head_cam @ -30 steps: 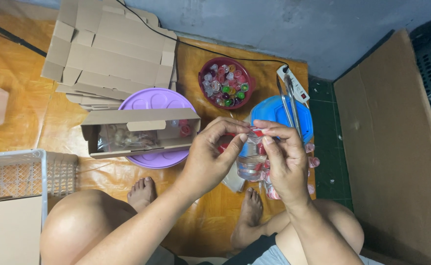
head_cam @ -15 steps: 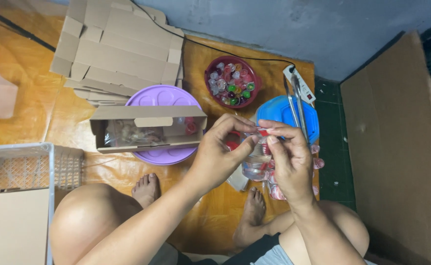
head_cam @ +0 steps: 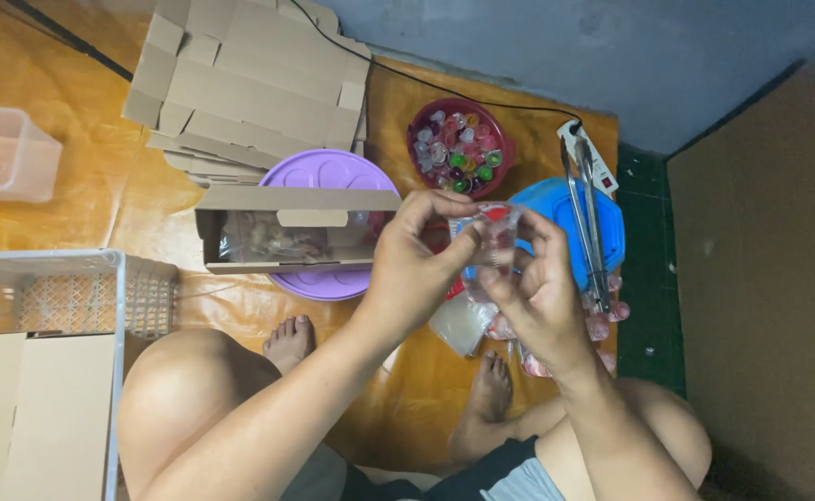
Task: Packing snacks into plastic bags using tongs and then placing the bags into cardboard boxes.
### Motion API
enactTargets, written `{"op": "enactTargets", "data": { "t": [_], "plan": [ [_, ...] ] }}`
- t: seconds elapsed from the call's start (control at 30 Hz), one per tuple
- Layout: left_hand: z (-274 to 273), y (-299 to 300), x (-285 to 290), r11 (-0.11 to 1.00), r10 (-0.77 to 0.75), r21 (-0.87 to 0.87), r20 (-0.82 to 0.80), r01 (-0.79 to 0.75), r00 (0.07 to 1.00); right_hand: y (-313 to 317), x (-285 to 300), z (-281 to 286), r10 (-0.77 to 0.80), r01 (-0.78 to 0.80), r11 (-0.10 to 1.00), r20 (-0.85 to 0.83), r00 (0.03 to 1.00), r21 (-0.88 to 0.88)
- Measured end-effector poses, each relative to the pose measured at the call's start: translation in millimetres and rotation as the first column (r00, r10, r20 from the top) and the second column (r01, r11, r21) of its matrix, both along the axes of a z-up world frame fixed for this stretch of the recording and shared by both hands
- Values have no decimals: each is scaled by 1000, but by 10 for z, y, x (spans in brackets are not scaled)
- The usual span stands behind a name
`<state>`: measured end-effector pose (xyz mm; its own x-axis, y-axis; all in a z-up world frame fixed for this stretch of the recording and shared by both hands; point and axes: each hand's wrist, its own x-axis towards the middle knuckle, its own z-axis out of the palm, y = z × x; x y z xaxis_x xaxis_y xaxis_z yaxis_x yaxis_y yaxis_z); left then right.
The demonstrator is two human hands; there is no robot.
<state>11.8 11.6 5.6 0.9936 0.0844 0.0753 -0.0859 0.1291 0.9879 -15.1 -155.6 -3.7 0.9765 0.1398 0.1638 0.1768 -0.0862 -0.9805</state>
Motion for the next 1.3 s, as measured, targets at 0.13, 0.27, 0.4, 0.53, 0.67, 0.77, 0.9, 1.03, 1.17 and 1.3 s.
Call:
{"op": "enactTargets", "data": {
  "t": [0.13, 0.27, 0.4, 0.53, 0.67, 0.77, 0.9, 1.03, 1.17, 1.3],
  "plan": [
    [-128, 31, 42, 1000, 1, -23, -47, -2, 999, 77, 42, -16, 8, -8, 1000, -25, 1000, 22],
    [7, 193, 74, 998, -54, 24, -78, 56, 995, 149, 58, 16, 21, -19, 996, -23, 1000, 83],
    [115, 374, 110, 990, -116, 70, -92, 122, 989, 266, 83, 46, 47, -47, 995, 3, 999, 91],
    [165, 448, 118, 981, -105, 164, -8, 105, 994, 309, 136, 17, 60, -61, 996, 28, 998, 57],
    [291, 499, 50, 900, -140, 427, 106, 82, 984, 352, 142, 15, 46, -46, 999, 28, 999, 5],
    [272, 510, 32, 863, -146, 502, 151, 51, 978, 347, 149, -31, 35, -35, 999, 29, 999, -18],
    [281, 543, 1, 882, -143, 469, 192, 38, 971, 319, 142, -59, 24, -24, 1000, 27, 999, -1],
    [43, 567, 77, 935, -133, 348, 146, 74, 980, 272, 150, 30, 36, -35, 997, -19, 999, 70],
    [56, 576, 71, 965, -181, 173, -117, 200, 976, 215, 138, 83, 10, 6, 990, -112, 994, 144],
    [253, 518, 3, 942, -288, 97, -259, 321, 922, 180, 131, 56, 3, 27, 983, -162, 987, 184]
  ]
}}
